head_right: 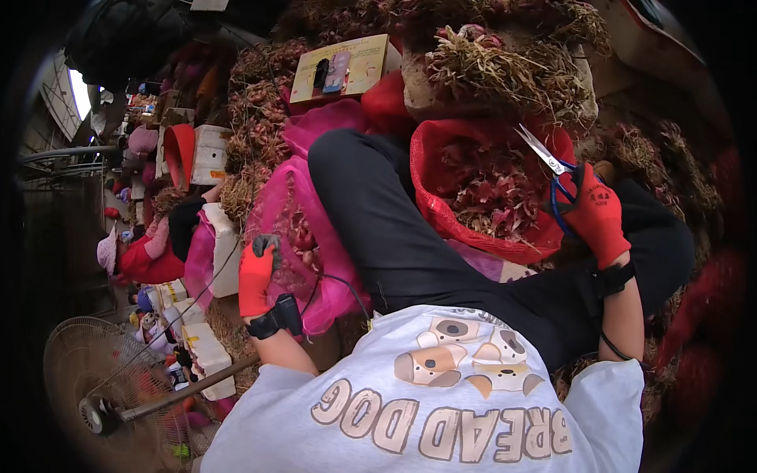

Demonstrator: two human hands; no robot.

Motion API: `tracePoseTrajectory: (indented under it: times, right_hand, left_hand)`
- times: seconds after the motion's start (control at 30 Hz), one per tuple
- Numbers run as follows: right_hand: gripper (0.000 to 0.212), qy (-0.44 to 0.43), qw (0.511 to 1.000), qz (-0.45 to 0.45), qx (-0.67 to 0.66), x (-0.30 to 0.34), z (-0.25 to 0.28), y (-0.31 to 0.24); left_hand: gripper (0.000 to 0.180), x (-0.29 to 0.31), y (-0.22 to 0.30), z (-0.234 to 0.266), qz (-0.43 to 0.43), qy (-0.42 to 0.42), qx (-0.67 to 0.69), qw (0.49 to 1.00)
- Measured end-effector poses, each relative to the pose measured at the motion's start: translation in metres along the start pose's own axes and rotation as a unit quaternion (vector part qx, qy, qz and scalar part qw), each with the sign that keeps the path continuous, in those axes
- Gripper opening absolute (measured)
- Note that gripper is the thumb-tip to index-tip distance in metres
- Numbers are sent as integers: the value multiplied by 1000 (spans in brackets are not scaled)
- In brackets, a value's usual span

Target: Processing or trimming dried shallots or onions using scissors.

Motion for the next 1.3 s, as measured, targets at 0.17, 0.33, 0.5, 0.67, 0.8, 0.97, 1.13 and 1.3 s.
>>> tracePoseTrajectory:
  times: [0.17,0.33,0.5,0.67,0.8,0.97,1.13,1.3]
  right_hand:
    - [57,99,991,37,-88,0,3,5]
    - [59,103,970,61,-213,2,23,-11]
    - [56,104,984,19,-142,4,24,2]
    - [50,54,987,8,-150,-4,5,17]
    - [48,56,964,54,-256,-4,9,14]
    - [49,118,947,52,-295,-3,32,5]
    - [48,47,786,-9,-617,-2,28,11]
    - [43,202,927,-44,-314,5,19,-8]
  left_hand:
    - [23,8,98,-49,-174,8,-6,985]
    - [30,36,186,-119,-214,-212,77,950]
    - [29,158,256,-63,-478,-485,72,729]
    - [47,120,256,-68,-339,-400,225,821]
    - [34,6,234,-218,-171,-352,282,876]
    - [35,-183,115,-367,-115,-232,9,966]
    - [67,-148,130,-393,-347,133,-95,924]
    - [35,-104,150,-416,-81,-399,134,903]
Point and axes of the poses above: each hand's wrist, its own x-axis away from the middle knuckle, its own z-axis out of the back of the hand, y = z × x, the point moved 7 cm from there along -x, towards the middle knuckle, and after that the axes turned 10 degrees about x, right-handed, at the moved point
